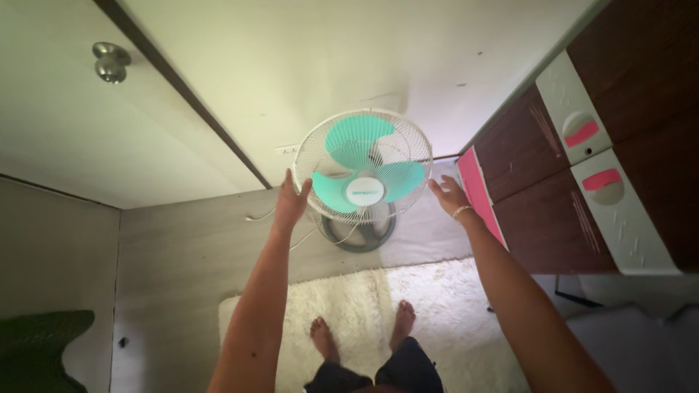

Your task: The person assembles a standing fan by attaching the fan blades to the motor hub and securing the front and rear wire cages. The person handles the fan blades, motor hub, and wire cages by hand.

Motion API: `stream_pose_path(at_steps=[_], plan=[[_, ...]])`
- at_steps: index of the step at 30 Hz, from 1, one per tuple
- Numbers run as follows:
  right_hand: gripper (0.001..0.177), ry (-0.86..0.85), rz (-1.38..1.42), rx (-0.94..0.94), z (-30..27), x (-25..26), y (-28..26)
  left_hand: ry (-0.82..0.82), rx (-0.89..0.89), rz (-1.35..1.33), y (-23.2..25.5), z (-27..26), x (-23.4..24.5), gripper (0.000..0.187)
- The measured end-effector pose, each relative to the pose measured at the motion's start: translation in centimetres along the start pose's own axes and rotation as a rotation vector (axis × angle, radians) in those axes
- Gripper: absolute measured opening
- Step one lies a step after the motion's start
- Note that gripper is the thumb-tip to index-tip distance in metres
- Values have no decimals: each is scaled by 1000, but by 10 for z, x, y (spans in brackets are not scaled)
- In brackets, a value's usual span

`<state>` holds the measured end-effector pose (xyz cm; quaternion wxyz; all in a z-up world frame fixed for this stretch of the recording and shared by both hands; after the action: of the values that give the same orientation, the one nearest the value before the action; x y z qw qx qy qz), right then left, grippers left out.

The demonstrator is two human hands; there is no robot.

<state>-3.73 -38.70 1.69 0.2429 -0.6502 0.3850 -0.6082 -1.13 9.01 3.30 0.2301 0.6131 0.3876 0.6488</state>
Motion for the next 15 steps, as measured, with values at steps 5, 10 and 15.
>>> stream_pose_path(at_steps=[5,10,15], plan=[[94,119,-212,164,-17,4,-37,61,246,-217,-21,-3,13,99],[86,334,-448,832,54,7,-114,109,797,-917,-101,-12,-50,97],[83,-25,-493,811,114,-11,-197,13,1058,-1127,-150,-49,-151,109]])
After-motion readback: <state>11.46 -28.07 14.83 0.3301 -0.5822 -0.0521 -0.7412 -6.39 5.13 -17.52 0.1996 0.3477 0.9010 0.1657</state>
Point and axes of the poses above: each hand's wrist, its own z-axis towards the middle knuckle, its own x-axis out of the back of the hand, y = z × x, the point moved 2 cm from there along z, towards the middle knuckle, and after that the axes turned 9 degrees about x, right-handed, at the moved point
